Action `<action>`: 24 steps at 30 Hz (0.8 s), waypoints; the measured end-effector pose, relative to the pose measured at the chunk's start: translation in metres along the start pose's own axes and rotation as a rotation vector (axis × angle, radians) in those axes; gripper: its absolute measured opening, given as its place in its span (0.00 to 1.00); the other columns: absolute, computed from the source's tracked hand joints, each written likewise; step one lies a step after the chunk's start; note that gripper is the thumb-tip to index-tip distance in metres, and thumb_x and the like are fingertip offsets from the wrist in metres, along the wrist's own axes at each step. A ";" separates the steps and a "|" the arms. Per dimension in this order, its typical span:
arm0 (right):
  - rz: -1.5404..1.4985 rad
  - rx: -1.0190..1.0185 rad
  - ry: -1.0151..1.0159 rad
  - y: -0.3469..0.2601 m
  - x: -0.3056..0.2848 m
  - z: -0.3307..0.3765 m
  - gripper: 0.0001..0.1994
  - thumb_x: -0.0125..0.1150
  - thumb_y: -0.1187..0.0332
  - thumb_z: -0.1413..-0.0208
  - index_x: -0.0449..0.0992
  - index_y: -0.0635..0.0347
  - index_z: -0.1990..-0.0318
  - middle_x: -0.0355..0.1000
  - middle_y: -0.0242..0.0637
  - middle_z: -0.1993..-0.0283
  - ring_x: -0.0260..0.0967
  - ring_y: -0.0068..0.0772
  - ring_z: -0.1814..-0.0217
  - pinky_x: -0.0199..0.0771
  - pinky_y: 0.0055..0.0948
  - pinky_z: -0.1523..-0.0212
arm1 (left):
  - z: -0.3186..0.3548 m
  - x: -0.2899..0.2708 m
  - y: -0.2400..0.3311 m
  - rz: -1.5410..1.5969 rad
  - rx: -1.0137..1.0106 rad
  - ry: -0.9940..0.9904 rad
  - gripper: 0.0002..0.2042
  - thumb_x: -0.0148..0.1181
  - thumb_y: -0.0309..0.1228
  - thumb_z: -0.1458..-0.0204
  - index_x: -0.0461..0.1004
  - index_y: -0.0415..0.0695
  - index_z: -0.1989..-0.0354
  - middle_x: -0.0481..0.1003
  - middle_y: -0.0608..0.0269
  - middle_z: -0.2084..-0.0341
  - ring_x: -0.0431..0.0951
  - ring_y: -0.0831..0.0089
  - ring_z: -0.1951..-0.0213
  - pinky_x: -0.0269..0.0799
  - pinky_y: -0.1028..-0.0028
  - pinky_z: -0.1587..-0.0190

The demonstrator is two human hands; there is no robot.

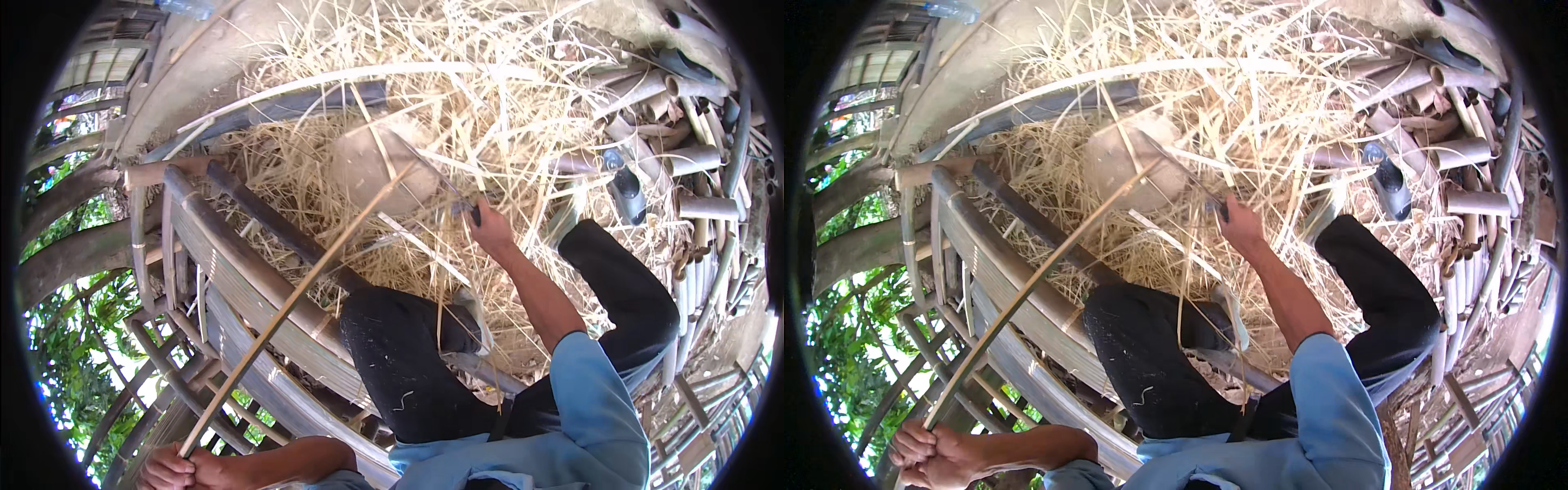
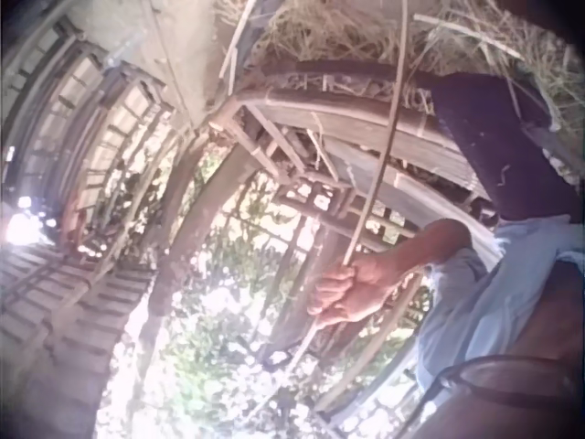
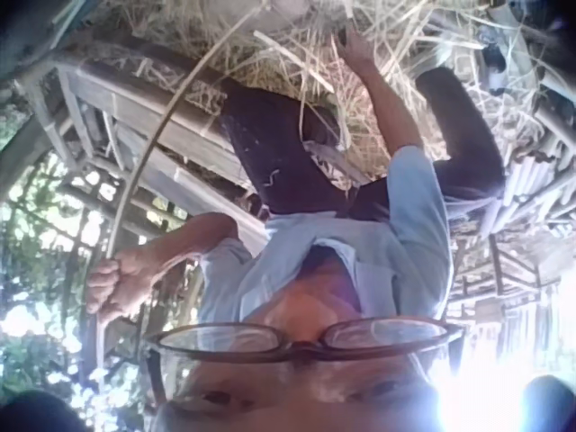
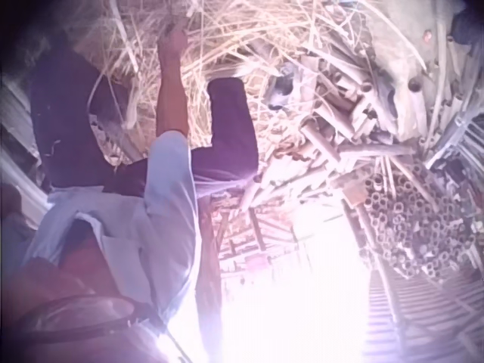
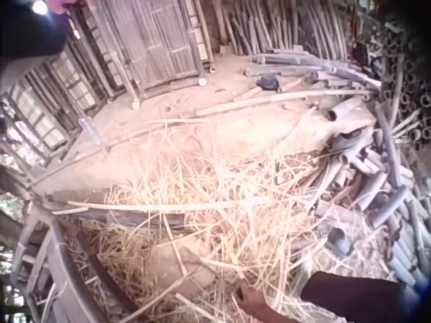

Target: The person shaves a long bamboo strip using a knife, drawing the tool toward them to thin the material.

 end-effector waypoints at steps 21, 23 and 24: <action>-0.177 -0.375 0.178 -0.160 -0.059 0.027 0.14 0.63 0.65 0.40 0.65 0.64 0.58 0.74 0.49 0.78 0.70 0.48 0.86 0.74 0.40 0.85 | 0.034 0.044 0.000 0.280 0.030 -0.105 0.28 0.35 0.58 0.31 0.61 0.48 0.76 0.49 0.75 0.83 0.47 0.81 0.83 0.43 0.75 0.79; -0.164 -0.438 0.043 -0.186 -0.059 0.042 0.13 0.62 0.67 0.40 0.64 0.64 0.59 0.73 0.47 0.79 0.70 0.45 0.87 0.73 0.38 0.86 | 0.034 0.040 0.002 0.286 0.025 -0.108 0.28 0.34 0.58 0.31 0.61 0.48 0.77 0.49 0.76 0.83 0.46 0.81 0.83 0.43 0.75 0.80; -0.109 -0.565 0.048 -0.199 -0.056 0.058 0.12 0.62 0.68 0.39 0.63 0.63 0.60 0.73 0.45 0.79 0.70 0.40 0.87 0.73 0.37 0.87 | 0.033 0.040 0.006 0.280 0.033 -0.116 0.28 0.35 0.58 0.31 0.60 0.49 0.77 0.49 0.76 0.83 0.46 0.81 0.83 0.43 0.75 0.80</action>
Point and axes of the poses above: each hand's wrist, its own z-axis away from the middle knuckle, its own x-axis out of the palm, y = z × x, the point moved 9 cm from there along -z, towards the middle knuckle
